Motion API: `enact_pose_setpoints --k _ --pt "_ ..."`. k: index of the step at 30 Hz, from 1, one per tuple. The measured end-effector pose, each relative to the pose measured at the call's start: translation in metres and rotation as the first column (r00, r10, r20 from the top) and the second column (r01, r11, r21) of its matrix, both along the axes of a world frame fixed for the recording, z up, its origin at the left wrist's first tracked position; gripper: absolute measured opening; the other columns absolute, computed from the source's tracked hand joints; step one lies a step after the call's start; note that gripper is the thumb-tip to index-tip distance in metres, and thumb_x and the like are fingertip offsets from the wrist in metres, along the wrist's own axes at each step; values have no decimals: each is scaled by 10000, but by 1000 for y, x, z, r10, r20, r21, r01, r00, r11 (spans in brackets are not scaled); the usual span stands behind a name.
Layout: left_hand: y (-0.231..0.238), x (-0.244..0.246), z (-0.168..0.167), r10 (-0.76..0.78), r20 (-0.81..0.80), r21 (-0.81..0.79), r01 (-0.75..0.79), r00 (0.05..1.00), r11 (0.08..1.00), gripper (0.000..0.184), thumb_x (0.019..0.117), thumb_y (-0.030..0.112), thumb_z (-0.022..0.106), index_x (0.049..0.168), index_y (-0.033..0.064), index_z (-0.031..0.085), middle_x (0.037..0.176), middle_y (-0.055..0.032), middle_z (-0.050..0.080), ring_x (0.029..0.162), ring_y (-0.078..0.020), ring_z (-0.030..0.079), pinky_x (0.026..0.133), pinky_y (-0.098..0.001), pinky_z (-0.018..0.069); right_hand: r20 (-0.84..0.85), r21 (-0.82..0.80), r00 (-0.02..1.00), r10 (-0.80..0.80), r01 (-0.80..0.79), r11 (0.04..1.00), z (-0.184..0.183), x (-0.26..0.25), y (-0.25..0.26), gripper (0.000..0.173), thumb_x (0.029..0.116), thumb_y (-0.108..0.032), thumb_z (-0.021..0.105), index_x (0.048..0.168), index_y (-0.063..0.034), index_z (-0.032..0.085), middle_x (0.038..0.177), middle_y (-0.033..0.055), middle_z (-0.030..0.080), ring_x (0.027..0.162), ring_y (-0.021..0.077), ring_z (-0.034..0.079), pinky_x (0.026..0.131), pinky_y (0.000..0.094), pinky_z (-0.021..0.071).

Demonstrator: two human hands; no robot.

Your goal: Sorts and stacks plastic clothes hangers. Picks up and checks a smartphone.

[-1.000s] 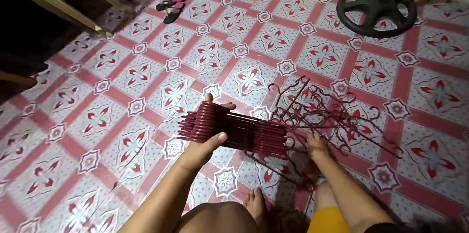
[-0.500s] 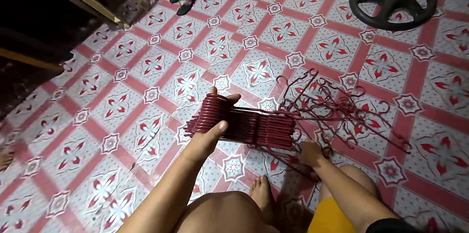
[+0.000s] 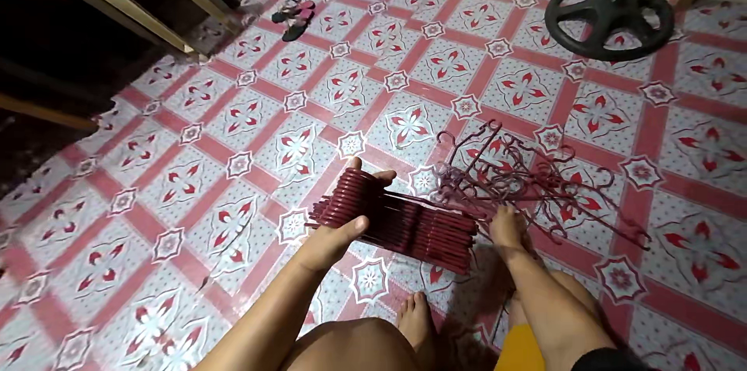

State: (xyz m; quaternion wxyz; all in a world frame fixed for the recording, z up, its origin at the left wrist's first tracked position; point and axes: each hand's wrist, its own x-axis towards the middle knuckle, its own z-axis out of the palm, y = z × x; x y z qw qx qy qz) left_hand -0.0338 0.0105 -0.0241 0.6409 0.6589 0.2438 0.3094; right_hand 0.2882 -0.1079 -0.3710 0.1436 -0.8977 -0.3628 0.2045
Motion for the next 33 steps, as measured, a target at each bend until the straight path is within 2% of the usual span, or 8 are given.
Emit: enact_pose_setpoints --k 5,8,12,18,22,25,29,33 --pt "-1 8 0 -119 -87 -26 117 989 993 753 853 642 700 1417 164 561 1354 -10 649 1224 -162 621 1067 -372 502 89 -165 995 -38 53 985 -36 42 -13 430 903 -351 635 1230 -71 645 1303 238 602 1227 438 569 961 711 451" --pt "-3 17 5 -144 -151 -50 138 978 989 796 837 645 715 1405 111 553 1322 -21 666 1190 -150 636 1053 -377 510 -5 -148 996 -86 84 985 -43 49 -12 429 859 -402 656 1179 -116 670 1131 160 692 1077 367 665 853 662 534" --pt "-8 34 13 -184 -219 -67 173 958 983 901 785 663 748 1418 63 522 1338 -20 649 1212 -128 615 1072 -362 493 -248 58 968 -36 52 997 26 53 -2 367 894 -366 679 1169 -123 670 1012 112 717 916 278 709 802 555 590" --pt "-25 74 26 -275 -314 -44 276 909 960 1057 767 608 760 1526 -12 365 1493 -87 522 1371 -133 484 1161 -345 395 -289 308 947 143 -49 950 155 37 4 391 923 -391 684 1230 -149 667 1075 50 715 989 181 686 888 450 580" --pt "-41 89 35 -320 -500 -99 314 804 944 746 818 531 745 1368 56 573 1258 -25 671 1171 -48 610 1071 -326 481 -254 403 927 275 -157 902 229 11 -9 373 934 -270 638 1292 -168 661 1246 26 677 1135 127 642 984 362 542" --pt "-50 98 40 -327 -537 -93 331 778 939 631 860 511 731 1280 50 637 1187 -37 701 1131 -63 634 1058 -350 488 -217 447 916 336 -213 869 266 -8 -24 380 935 -172 600 1310 -161 663 1347 32 640 1245 125 594 1056 335 497" --pt "-58 105 40 -350 -370 -33 365 860 931 618 865 412 759 1340 57 584 1232 9 682 1164 -19 610 1081 -294 478 -181 406 930 319 -224 886 282 -6 -38 403 972 -165 555 1368 -165 632 1374 61 622 1268 166 587 1076 371 489" --pt "-69 108 51 -350 -515 -36 389 782 921 622 845 464 762 1298 61 624 1201 -23 696 1139 -47 629 1060 -329 492 -208 431 930 304 -192 882 295 -7 -47 331 977 -155 561 1287 -121 671 1330 47 654 1238 127 605 1063 327 498"
